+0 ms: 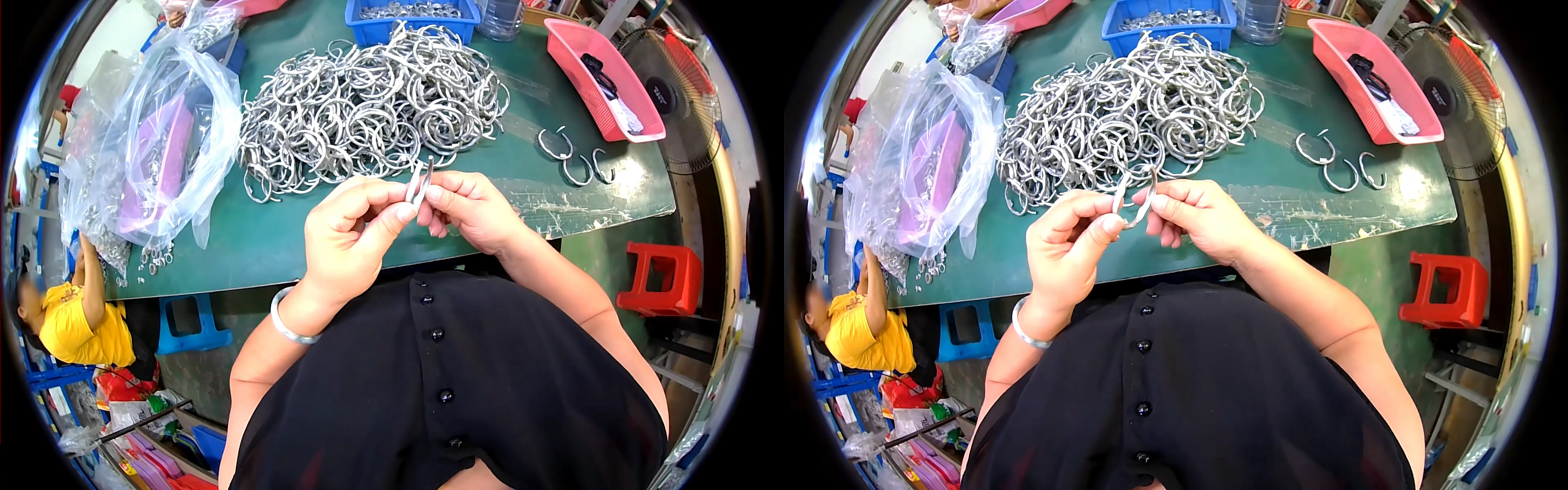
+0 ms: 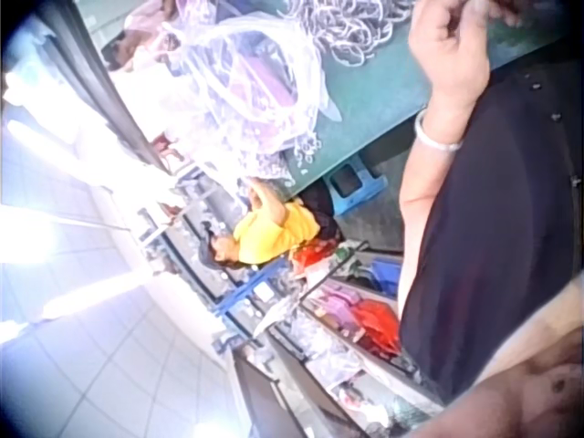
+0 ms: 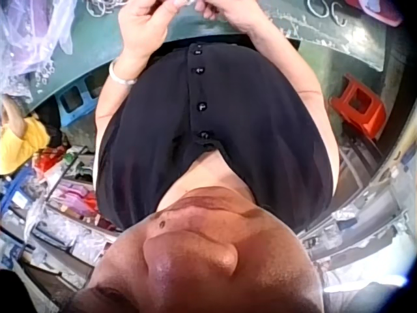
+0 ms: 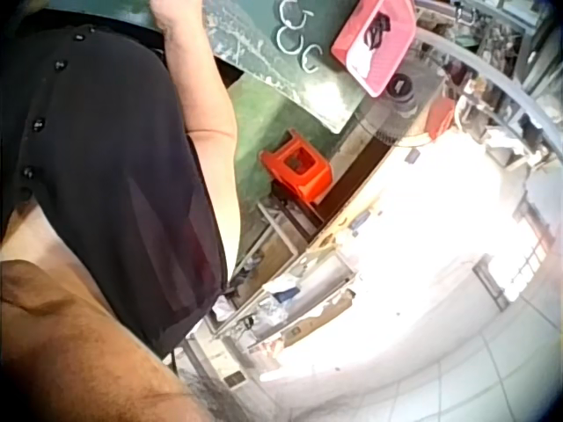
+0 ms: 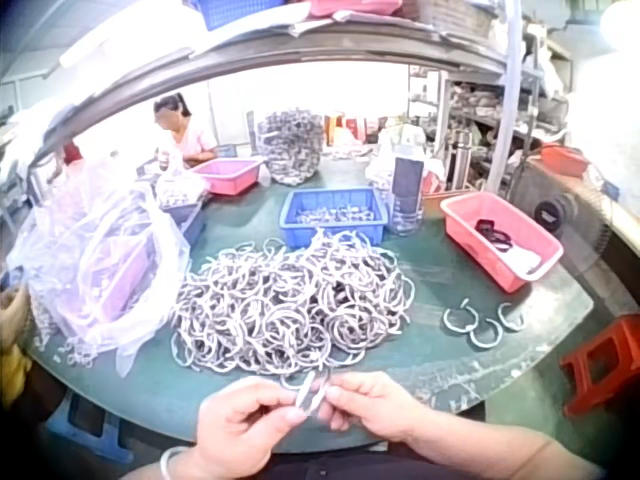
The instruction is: The person picks up metal rings from a pile on the bench, turns them over to check different sides, and places them into a bin. The person then stands up, walks to a storage shelf to pick up a bag of components, and returns to the bench to continue checking the rings.
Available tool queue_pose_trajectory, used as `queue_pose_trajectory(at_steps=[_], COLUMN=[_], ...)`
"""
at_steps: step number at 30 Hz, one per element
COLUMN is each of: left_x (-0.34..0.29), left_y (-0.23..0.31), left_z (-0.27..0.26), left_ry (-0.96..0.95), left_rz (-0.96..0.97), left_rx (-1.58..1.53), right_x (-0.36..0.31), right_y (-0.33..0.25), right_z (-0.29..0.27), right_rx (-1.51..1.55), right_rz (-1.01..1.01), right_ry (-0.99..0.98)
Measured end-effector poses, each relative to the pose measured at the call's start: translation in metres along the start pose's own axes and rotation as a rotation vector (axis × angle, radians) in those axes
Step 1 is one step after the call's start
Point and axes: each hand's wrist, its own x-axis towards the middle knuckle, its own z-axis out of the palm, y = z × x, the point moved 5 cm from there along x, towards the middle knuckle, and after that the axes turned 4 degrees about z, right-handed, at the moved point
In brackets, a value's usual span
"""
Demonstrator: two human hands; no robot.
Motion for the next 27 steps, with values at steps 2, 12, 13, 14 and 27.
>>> queue_pose_trajectory(at_steps=[2,12,13,14,27], left_x=[0.002,0.002,0.003,0.003,-0.001], left_y=[0.002,-0.012,-0.012,-0.013,-0.022], left_z=[0.002,0.003,0.003,0.003,0.004], left_ry=[0.006,0.071,0.071,0.070,0.105], left_rz=[-0.053,-0.332,-0.332,-0.344,-0.489], left_rx=[-0.048,-0.248,-0.248,-0.269,-0.346], right_x=[0.000,0.000,0.000,0.000,-0.001], right_y=[0.002,0.010,0.010,0.010,0.019], right_z=[0.001,0.002,0.002,0.002,0.004], right_rx=[0.009,0.023,0.019,0.019,0.017], right_rz=[0.017,0.097,0.103,0.102,0.151], right_ry=[-0.009,-0.027,-0.033,-0.033,-0.070])
